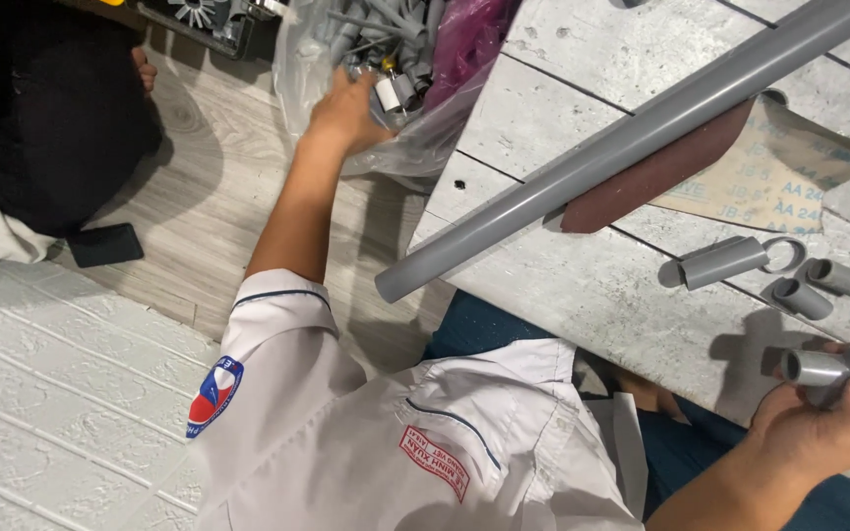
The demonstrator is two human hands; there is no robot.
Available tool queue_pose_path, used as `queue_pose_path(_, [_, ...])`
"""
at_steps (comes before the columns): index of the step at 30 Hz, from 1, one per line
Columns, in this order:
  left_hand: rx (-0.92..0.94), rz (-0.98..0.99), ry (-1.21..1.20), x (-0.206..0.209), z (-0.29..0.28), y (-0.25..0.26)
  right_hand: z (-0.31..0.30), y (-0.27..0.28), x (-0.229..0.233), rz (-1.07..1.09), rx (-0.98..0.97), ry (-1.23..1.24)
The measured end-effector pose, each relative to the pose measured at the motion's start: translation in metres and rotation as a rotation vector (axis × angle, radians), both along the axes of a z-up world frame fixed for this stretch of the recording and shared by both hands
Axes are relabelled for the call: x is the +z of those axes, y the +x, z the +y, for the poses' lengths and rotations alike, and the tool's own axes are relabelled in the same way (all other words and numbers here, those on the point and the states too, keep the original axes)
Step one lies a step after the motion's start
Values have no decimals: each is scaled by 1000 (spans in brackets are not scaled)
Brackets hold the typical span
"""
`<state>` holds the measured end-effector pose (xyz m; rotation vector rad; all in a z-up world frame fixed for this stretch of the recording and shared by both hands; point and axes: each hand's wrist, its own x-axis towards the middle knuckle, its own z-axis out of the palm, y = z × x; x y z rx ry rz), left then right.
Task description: Cutting small rings from a PVC pipe using a hacksaw blade and sanding the edges for assembly.
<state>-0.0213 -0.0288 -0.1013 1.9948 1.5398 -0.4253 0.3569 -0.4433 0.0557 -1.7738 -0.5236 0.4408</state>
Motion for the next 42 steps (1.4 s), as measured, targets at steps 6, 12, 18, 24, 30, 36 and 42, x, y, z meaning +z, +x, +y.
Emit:
queue_pose_path(6, [-87,37,35,1,-11,1,-12,7,-13,39,-23,60])
queue_pose_path(12, [-211,135,46,26,-18,19,2,-2,3,-6,34,32])
queue_pose_path(18, [-494,-296,237,12,-55,41,-5,3,-6,28,11,60])
queue_pose_path(24, [-681,-476,438,6,-59,52,-4,1,-5,-1,1,57])
queue_pose_path(30, [-645,-69,240,-5,-54,52,-2,2,-3,-29,50,80])
queue_pose_path(36, [-538,-178,442,-21,-65,49,-7,3,-5,-31,24,80])
queue_pose_path(42, [-384,-228,539,-14,-35,25,-5,3,-3,-23,61,122])
